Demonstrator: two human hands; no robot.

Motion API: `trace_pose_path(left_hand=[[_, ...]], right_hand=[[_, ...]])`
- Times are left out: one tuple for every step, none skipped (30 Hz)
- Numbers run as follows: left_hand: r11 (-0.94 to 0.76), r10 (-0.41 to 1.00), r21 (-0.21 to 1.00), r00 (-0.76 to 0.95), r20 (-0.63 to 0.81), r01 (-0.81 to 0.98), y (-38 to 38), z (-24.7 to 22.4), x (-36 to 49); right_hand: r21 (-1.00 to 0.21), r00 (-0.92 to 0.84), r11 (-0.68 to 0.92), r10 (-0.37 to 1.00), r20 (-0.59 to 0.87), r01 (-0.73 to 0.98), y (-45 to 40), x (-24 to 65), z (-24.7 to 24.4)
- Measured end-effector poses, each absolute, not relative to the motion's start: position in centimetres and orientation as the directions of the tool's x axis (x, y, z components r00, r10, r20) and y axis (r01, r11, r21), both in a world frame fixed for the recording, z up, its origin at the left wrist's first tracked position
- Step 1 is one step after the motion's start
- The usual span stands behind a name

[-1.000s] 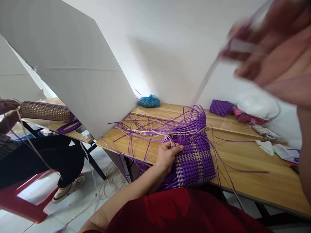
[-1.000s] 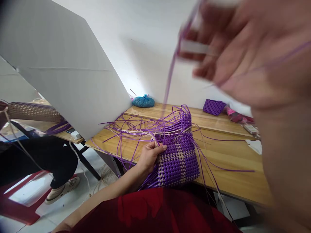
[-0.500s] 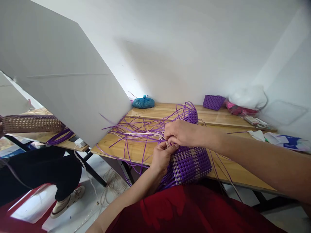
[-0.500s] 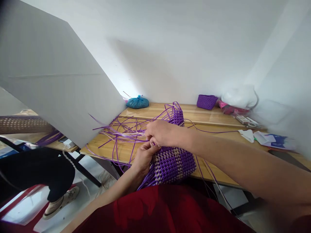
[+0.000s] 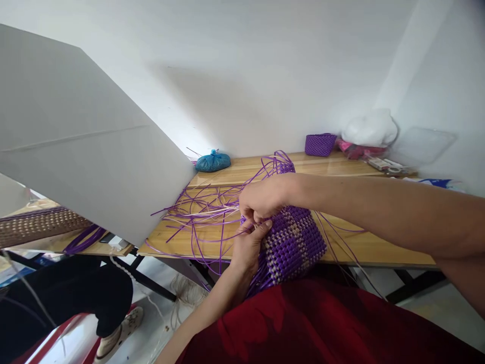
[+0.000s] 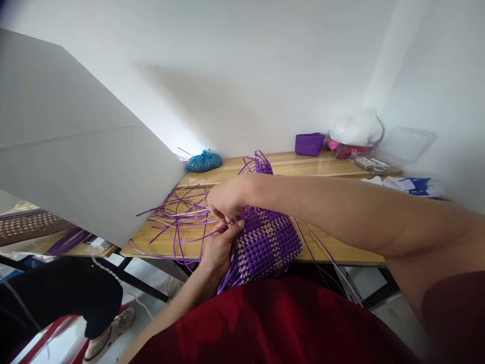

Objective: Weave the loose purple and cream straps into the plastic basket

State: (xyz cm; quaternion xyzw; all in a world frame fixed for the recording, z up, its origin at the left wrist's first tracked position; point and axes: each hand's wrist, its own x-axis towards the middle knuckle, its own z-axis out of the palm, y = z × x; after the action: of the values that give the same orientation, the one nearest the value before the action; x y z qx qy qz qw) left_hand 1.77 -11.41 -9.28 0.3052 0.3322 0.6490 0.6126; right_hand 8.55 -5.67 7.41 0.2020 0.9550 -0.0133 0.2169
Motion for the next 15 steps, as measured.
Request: trace_pose_path(left_hand=[[-0.015, 0.998, 0.811, -0.059, -0.024, -0.585, -11.4, -9.2, 1.8], [-0.005, 0.998, 0.816, -0.055, -0.033, -0.578, -11.4, -9.1, 1.8], [-0.010, 0.998, 0.821, -0.060, -0.030, -0.571, -11.4, -9.1, 1.9], [-0.034, 0.997, 0.824, -0.075, -0.011, -0.565, -11.4, -9.1, 2.0], [-0.072, 0.995, 0.824, -0.099, 0.019, -0.562, -11.4, -9.1, 2.2], [-0.112, 0.991, 0.819, -0.126, 0.049, -0.563, -11.4, -9.2, 2.3], [-0.139, 0.987, 0.811, -0.150, 0.064, -0.569, -11.4, -9.3, 2.4], [-0.144, 0.985, 0.801, -0.160, 0.061, -0.581, -11.4, -9.4, 2.4], [-0.126, 0.987, 0.793, -0.153, 0.043, -0.596, -11.5, -9.5, 2.4], [-0.097, 0.991, 0.786, -0.130, 0.021, -0.611, -11.6, -9.7, 2.4], [-0.063, 0.995, 0.778, -0.100, 0.000, -0.625, -11.8, -9.8, 2.3], [-0.030, 0.997, 0.769, -0.069, -0.019, -0.639, -12.0, -9.9, 2.2], [-0.001, 0.998, 0.757, -0.043, -0.036, -0.653, -12.1, -10.0, 2.1], [0.020, 0.998, 0.746, -0.027, -0.051, -0.665, -12.3, -10.0, 2.0], [0.035, 0.997, 0.736, -0.023, -0.068, -0.676, -12.4, -10.0, 1.9]], right_hand=[[0.073, -0.836, 0.920, 0.381, -0.395, 0.385, -5.8, 8.5, 7.4], [0.081, -0.851, 0.923, 0.379, -0.363, 0.376, -6.0, 8.4, 7.1], [0.090, -0.870, 0.928, 0.369, -0.325, 0.360, -6.3, 8.3, 6.8], [0.104, -0.889, 0.934, 0.357, -0.286, 0.342, -6.5, 8.1, 6.3], [0.123, -0.904, 0.937, 0.347, -0.251, 0.326, -6.7, 7.9, 5.7], [0.144, -0.913, 0.939, 0.338, -0.227, 0.312, -6.8, 7.8, 5.1], [0.158, -0.920, 0.940, 0.330, -0.214, 0.301, -6.8, 7.7, 4.5], [0.164, -0.924, 0.942, 0.323, -0.205, 0.293, -6.6, 7.7, 3.9], [0.159, -0.929, 0.946, 0.312, -0.201, 0.284, -6.5, 7.7, 3.6], [0.139, -0.934, 0.953, 0.295, -0.201, 0.271, -6.2, 7.9, 3.3], [0.103, -0.940, 0.961, 0.272, -0.206, 0.255, -6.0, 8.1, 3.3], [0.057, -0.945, 0.968, 0.252, -0.210, 0.245, -5.8, 8.4, 3.3], [0.007, -0.947, 0.970, 0.240, -0.212, 0.244, -5.6, 8.7, 3.4], [-0.039, -0.948, 0.967, 0.237, -0.212, 0.251, -5.5, 8.9, 3.5], [-0.078, -0.948, 0.962, 0.239, -0.209, 0.260, -5.5, 9.1, 3.6]])
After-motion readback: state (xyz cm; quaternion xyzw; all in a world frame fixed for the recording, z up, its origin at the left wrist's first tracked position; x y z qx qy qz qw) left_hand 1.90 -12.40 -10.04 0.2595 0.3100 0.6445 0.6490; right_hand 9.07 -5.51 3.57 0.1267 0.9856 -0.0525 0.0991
